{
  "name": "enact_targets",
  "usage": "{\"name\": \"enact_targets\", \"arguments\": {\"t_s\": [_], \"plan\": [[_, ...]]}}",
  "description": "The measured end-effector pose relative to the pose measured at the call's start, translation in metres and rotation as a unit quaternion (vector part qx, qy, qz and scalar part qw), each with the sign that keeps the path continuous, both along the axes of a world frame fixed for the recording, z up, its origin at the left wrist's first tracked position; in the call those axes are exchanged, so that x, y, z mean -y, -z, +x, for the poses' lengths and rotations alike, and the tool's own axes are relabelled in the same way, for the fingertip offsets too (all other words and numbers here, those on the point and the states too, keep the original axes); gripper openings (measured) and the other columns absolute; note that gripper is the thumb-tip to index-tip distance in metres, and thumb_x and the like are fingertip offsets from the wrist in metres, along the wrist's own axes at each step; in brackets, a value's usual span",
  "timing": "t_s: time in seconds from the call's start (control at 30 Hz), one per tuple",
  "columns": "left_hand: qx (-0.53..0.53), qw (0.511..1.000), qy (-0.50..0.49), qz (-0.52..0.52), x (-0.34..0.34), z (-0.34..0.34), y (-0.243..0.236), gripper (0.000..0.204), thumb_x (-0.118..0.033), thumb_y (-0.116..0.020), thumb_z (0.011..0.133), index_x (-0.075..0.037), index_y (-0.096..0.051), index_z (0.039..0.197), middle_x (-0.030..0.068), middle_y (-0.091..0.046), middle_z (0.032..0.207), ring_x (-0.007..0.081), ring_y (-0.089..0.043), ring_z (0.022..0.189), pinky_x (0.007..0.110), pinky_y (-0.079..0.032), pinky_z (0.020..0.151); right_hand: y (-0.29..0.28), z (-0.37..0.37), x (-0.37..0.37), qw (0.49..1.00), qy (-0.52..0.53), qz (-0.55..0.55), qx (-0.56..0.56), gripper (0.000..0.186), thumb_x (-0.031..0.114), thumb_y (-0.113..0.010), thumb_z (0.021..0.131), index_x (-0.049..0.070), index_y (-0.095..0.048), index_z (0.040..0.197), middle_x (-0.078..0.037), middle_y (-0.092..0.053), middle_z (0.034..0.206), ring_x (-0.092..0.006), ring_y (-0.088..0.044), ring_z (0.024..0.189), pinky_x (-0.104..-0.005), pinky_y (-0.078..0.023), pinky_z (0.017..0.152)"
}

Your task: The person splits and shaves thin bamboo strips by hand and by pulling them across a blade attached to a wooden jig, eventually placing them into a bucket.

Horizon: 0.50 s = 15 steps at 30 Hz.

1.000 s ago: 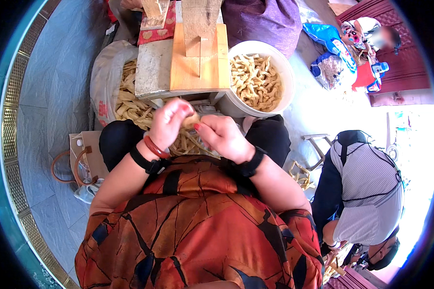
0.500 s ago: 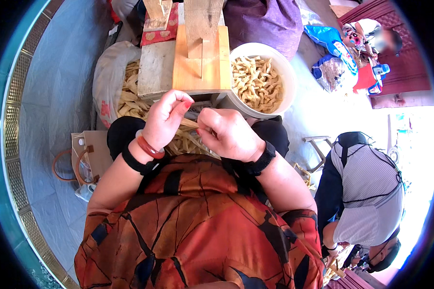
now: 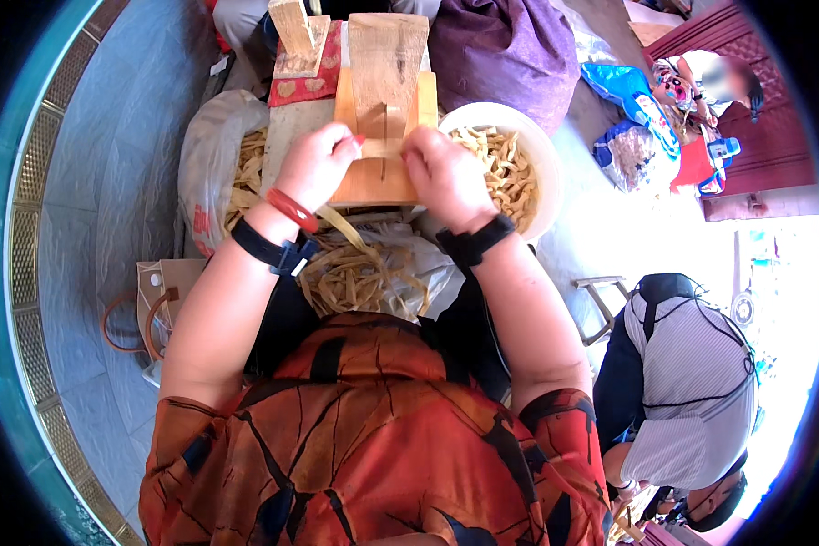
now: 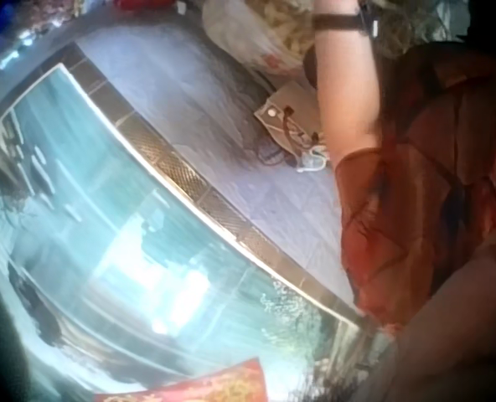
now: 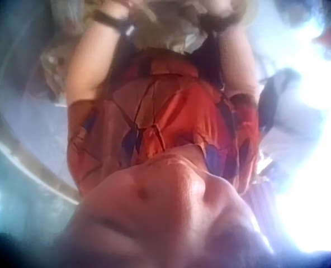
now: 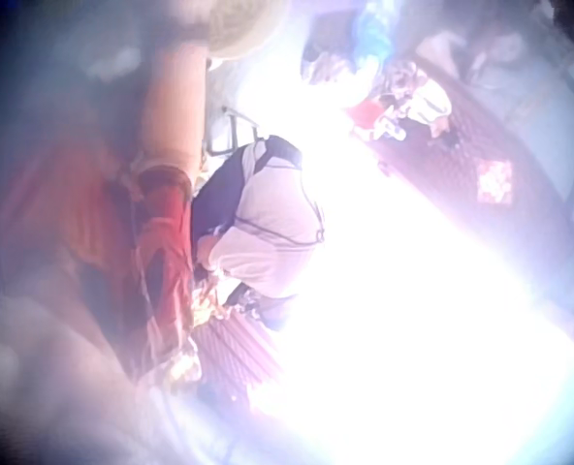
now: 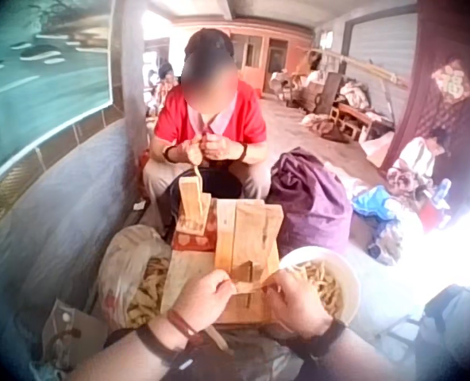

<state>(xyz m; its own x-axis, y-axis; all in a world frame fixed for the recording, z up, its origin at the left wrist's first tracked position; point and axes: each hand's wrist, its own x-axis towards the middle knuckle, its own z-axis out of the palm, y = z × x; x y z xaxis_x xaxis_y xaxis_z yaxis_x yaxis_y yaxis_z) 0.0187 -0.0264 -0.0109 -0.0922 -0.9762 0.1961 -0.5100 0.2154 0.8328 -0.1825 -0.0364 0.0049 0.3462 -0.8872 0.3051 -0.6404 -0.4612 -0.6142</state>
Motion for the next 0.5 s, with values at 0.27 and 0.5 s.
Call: {"name": "enact_targets", "arguments": {"t_s": [0.27, 0.5], "plan": [[-0.251, 0.915, 0.179, 0.261, -0.055, -0.002, -0.013, 0.018, -0.019, -0.048, 0.097, -0.006, -0.056, 0.088, -0.004, -0.048, 0.066, 0.0045, -0.042, 0.059, 0.02, -0.036, 0.055, -0.025, -0.009, -0.058, 0.972, -0.136, -0.186, -0.044, 0.039, 0.005, -0.067, 0.07, 0.003, -0.056, 0.107, -0.012, -0.061, 0.1, -0.0317, -0.058, 0.091, -0.042, -0.046, 0.078], [-0.384, 0.799, 0.275, 0.371, -0.082, 0.023, 0.0, 0.02, -0.021, -0.047, 0.097, -0.004, -0.055, 0.09, -0.0012, -0.052, 0.07, 0.0084, -0.047, 0.06, 0.021, -0.038, 0.055, -0.012, -0.021, -0.075, 0.976, -0.083, -0.201, -0.001, 0.023, 0.002, -0.064, 0.066, 0.006, -0.059, 0.089, -0.006, -0.055, 0.065, -0.0268, -0.056, 0.056, -0.0384, -0.046, 0.055]]}}
